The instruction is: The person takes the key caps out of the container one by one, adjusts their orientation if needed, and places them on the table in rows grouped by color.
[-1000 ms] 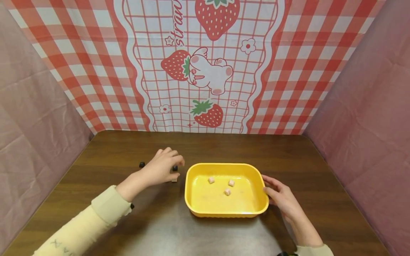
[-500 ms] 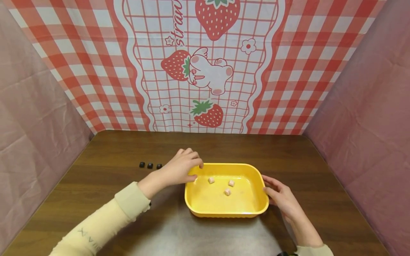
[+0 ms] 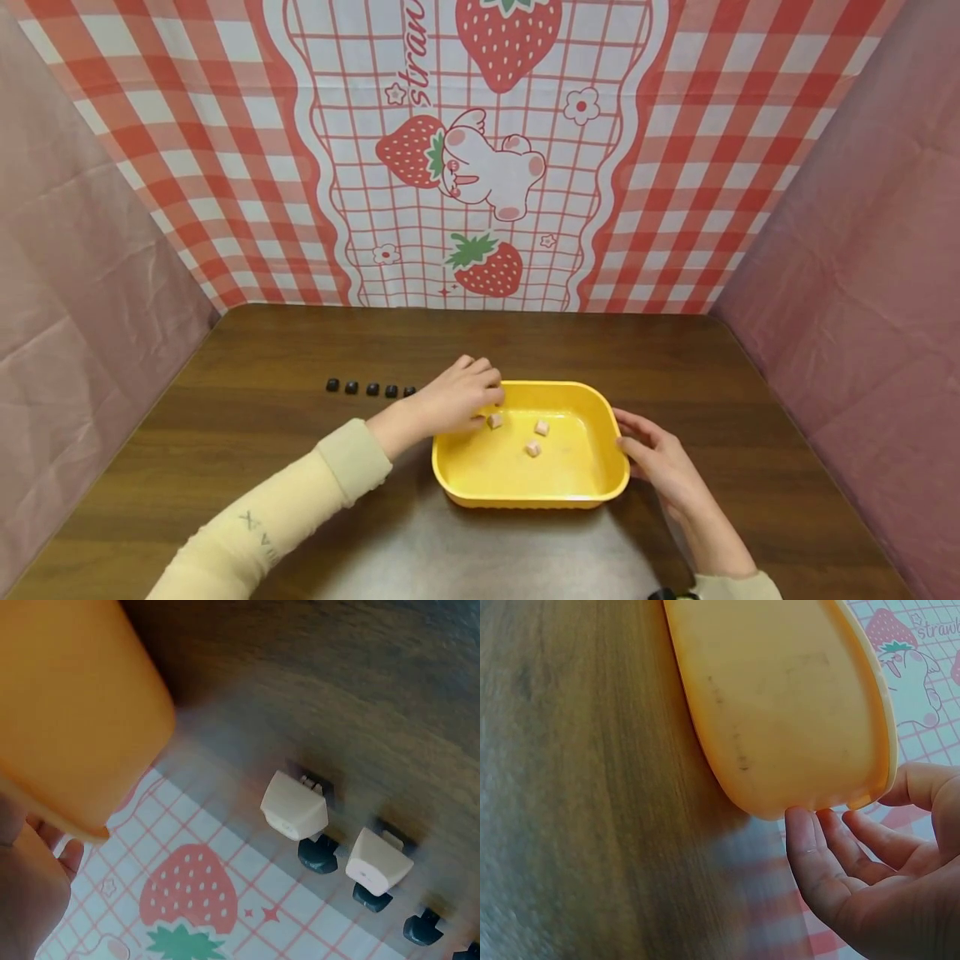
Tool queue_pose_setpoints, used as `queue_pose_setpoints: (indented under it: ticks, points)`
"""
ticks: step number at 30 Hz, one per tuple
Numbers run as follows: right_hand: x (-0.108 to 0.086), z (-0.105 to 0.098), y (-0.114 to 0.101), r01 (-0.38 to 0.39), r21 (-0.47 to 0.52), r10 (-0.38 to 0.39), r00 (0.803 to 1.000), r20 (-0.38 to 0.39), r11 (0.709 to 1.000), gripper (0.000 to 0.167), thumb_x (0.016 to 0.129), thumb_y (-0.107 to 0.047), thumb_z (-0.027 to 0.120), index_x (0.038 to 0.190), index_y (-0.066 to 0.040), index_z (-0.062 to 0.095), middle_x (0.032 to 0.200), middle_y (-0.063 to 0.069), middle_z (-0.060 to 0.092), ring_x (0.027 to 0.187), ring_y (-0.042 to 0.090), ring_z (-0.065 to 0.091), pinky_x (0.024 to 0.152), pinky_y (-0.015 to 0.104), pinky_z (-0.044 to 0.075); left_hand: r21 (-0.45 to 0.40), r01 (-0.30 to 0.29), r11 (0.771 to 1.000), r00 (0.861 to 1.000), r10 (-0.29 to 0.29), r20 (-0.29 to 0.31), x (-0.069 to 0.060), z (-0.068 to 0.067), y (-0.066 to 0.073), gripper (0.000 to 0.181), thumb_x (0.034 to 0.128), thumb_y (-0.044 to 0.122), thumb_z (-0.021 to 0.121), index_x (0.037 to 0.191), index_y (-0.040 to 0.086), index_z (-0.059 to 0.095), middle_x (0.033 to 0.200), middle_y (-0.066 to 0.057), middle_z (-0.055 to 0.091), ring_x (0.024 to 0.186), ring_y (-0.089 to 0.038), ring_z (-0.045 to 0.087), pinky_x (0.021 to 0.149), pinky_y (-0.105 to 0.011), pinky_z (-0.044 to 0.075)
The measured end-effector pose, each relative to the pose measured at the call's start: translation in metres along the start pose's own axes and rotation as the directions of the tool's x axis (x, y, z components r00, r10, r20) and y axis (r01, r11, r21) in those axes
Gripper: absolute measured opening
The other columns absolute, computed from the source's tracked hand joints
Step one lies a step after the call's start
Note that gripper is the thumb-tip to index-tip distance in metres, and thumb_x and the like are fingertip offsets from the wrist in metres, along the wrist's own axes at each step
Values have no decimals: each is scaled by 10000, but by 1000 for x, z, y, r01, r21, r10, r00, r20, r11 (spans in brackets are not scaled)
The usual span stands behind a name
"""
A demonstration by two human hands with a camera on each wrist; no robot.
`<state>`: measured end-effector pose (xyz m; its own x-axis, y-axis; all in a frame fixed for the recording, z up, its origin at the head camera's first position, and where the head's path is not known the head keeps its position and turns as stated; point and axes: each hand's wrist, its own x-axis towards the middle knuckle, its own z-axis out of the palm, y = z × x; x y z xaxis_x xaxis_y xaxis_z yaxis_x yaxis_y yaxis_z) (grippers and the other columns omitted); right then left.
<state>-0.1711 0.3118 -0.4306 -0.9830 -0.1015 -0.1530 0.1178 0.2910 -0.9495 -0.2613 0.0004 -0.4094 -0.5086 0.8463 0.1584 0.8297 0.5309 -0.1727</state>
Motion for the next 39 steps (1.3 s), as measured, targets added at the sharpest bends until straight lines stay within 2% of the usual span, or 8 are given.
queue_pose_setpoints:
  ticks: [8,13,18,28,34,39]
  points:
    - [0,0,-1,6,2,-6,1000,2,1000,589,969,-201,513,1442,55,274,1389,260,416,978,-7,585,777,287,527,129,-100,987,995,100,7,11,10,1,246,879,385,638,1081,246,655,1022,55,551,928,-145,407,840,-311,307]
    - [0,0,-2,0,-2,0,1000,-2,1000,587,968,-203,515,1441,53,280,1385,264,415,972,-4,585,774,290,527,242,-153,958,988,147,44,15,13,3,218,924,354,577,1093,250,667,1081,41,571,950,-158,401,851,-319,290]
    - [0,0,-2,1,-1,-1,1000,-5,1000,584,966,-196,517,1437,57,284,1371,250,434,969,3,588,768,295,529,303,-181,936,983,162,87,17,14,6,202,958,317,527,1085,264,674,1140,47,569,975,-160,388,879,-327,281]
    - [-1,1,-3,-7,-27,7,1000,-6,1000,578,969,-209,513,1436,49,292,1424,280,368,982,-34,569,772,282,521,308,-185,933,982,161,102,19,16,8,214,944,356,543,1097,268,665,1141,45,563,986,-169,385,872,-333,277]
    - [0,1,-2,-23,-11,23,1000,-8,1000,587,965,-207,521,1443,41,286,1417,259,388,978,-16,580,776,288,524,209,-167,964,985,155,72,16,15,6,174,928,324,574,1070,249,641,1082,52,567,927,-157,369,835,-326,258]
    - [0,1,-2,-12,-5,12,1000,-6,1000,600,958,-210,532,1441,49,286,1397,250,418,976,-6,585,778,288,525,162,-147,976,989,146,19,10,9,5,103,919,301,579,990,240,622,983,60,546,887,-155,370,823,-325,270]
